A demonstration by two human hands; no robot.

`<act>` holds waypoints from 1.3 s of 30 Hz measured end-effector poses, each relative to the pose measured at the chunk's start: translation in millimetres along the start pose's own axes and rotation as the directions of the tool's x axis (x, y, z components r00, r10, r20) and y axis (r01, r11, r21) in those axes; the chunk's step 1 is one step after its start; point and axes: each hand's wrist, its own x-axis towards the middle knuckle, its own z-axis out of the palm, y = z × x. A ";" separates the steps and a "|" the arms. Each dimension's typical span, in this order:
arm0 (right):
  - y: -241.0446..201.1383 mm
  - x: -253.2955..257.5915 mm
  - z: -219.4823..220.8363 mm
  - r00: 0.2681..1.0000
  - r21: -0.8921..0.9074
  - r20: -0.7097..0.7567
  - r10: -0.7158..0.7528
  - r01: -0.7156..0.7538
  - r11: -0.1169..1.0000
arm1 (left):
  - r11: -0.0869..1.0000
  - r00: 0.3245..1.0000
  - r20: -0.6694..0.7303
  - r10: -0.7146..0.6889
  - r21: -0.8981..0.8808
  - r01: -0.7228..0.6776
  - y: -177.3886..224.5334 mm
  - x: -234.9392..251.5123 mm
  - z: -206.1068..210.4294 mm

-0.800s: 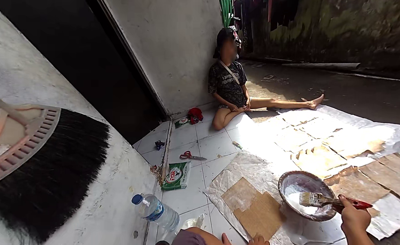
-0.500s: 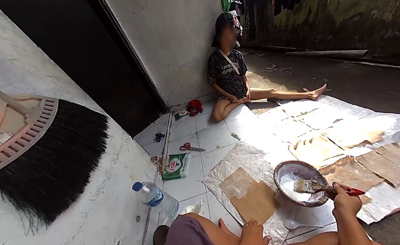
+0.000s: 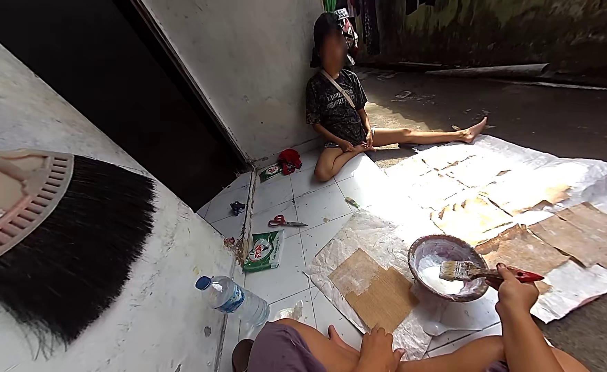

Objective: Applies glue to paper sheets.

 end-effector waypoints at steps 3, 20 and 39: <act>0.2 0.4 -0.1 1.000 -0.001 0.003 0.009 -0.009 1.000 | 1.000 1.000 0.006 0.001 0.008 -0.001 0.2 0.3 -0.5; -3.3 3.2 -2.1 1.000 0.054 -0.003 0.019 -0.019 0.998 | 0.999 0.999 0.001 0.050 -0.003 -0.050 -2.8 6.1 4.4; 69.2 -110.4 108.0 0.752 -0.166 0.652 0.101 0.012 0.986 | 0.997 0.979 0.200 0.026 -0.078 -0.011 -2.5 9.3 -4.2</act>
